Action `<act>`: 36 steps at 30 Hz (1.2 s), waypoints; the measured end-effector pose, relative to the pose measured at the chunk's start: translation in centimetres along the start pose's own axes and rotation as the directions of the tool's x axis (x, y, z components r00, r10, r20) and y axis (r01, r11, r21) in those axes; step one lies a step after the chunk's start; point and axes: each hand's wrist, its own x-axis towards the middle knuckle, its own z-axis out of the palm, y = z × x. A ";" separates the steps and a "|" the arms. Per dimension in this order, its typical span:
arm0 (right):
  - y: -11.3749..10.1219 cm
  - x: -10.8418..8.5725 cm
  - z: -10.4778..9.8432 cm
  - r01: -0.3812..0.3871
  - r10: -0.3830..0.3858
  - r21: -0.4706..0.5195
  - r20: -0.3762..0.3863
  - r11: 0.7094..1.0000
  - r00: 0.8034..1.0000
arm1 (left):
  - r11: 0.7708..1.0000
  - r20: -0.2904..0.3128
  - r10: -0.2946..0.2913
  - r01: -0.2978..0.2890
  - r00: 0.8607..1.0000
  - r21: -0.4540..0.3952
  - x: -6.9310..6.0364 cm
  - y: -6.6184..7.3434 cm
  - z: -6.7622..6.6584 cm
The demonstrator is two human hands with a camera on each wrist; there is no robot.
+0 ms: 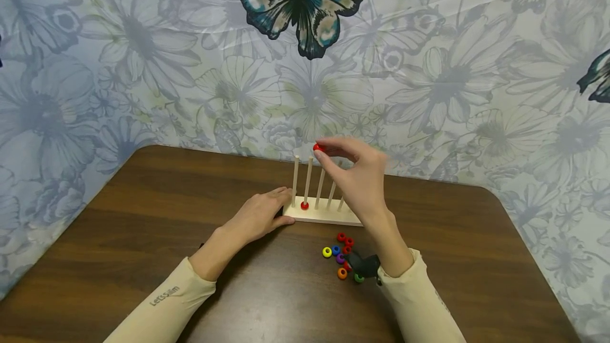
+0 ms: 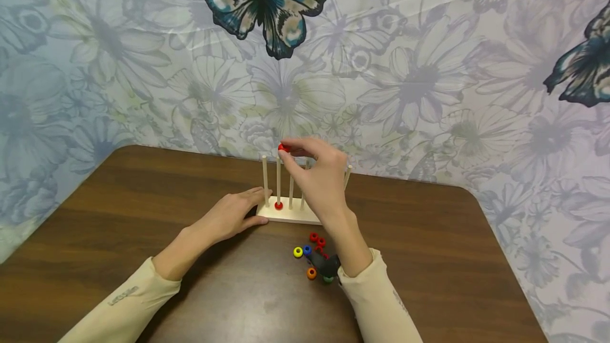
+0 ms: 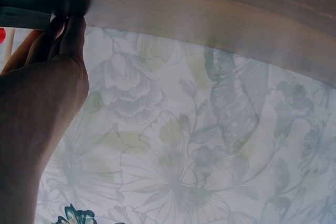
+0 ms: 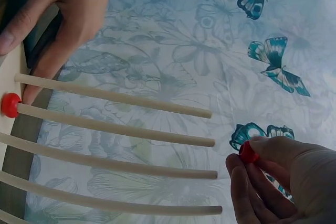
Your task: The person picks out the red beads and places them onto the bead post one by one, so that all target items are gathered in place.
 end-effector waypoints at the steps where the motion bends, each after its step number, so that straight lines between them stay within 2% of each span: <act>1: 0.1 0.1 0.2 0.014 -0.014 -0.019 0.003 1.000 1.000 | 1.000 0.000 0.001 -0.001 1.000 -0.001 0.0 0.0 0.0; 6: 0.4 0.0 0.7 0.056 -0.055 -0.115 0.015 0.992 0.998 | 1.000 -0.001 0.001 -0.001 1.000 0.002 0.1 0.0 0.1; 19: 1.2 -0.4 1.1 0.086 -0.061 -0.204 0.128 0.975 0.990 | 1.000 -0.002 -0.003 0.003 1.000 0.003 0.0 0.1 -0.1; 36: 1.1 -0.8 0.5 0.093 -0.059 -0.220 0.157 0.971 0.986 | 1.000 0.004 -0.011 0.011 1.000 0.018 0.0 0.2 -0.1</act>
